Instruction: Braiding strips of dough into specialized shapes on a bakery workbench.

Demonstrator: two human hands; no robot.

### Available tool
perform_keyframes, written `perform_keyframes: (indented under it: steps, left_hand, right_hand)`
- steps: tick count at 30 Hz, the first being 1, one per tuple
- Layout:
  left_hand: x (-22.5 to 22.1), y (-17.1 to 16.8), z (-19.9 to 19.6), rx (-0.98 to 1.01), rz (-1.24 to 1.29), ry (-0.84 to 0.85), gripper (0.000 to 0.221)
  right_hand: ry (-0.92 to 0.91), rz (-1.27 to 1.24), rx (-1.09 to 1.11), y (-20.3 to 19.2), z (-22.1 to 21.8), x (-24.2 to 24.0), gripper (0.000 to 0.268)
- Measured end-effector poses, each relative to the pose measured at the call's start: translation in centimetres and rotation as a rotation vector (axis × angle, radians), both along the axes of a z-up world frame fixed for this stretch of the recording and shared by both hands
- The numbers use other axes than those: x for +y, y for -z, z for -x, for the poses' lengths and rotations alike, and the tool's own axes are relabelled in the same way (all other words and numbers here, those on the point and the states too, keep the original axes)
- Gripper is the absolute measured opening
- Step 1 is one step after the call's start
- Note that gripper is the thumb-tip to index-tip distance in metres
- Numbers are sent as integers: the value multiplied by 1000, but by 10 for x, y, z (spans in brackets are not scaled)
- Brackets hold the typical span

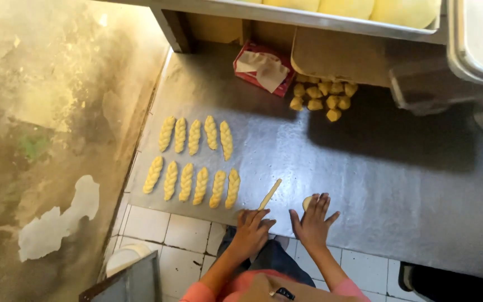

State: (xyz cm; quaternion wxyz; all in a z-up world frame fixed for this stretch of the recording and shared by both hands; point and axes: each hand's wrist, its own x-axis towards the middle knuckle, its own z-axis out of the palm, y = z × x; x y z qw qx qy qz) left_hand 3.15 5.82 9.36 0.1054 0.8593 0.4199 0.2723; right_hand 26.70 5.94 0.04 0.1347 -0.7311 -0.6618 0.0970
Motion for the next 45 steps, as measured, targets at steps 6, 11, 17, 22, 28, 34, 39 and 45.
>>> perform_keyframes:
  steps: [6, 11, 17, 22, 28, 34, 39, 45]
  left_hand:
    - [5, -5, -34, -45, 38, 104, 39]
    - [4, 29, -71, -117, -150, 114, 34]
    - [15, 48, -112, -284, -65, 97, 31]
    - [23, 87, -151, -245, 138, 161, 66]
    - [97, 106, -177, -31, 193, 118, 65]
    - [157, 140, -211, 114, -87, -244, 78]
    - [112, 148, -183, 230, -186, -183, 90]
    - [7, 90, -121, 305, -170, -49, 93]
  right_hand:
    - [56, -199, -90, -2, -16, 139, 93]
    - [31, -205, 33, -17, -18, 170, 80]
    - [-140, -191, 63, -38, -2, 55, 79]
    - [-267, -304, -100, -2, -21, -18, 82]
    - [-245, 15, -179, -39, -38, 51, 97]
    - [-153, 212, 16, -51, -50, 107, 99]
    - [-176, 190, -61, -45, -48, 53, 109]
    - [-239, 34, -38, -26, -51, -50, 103]
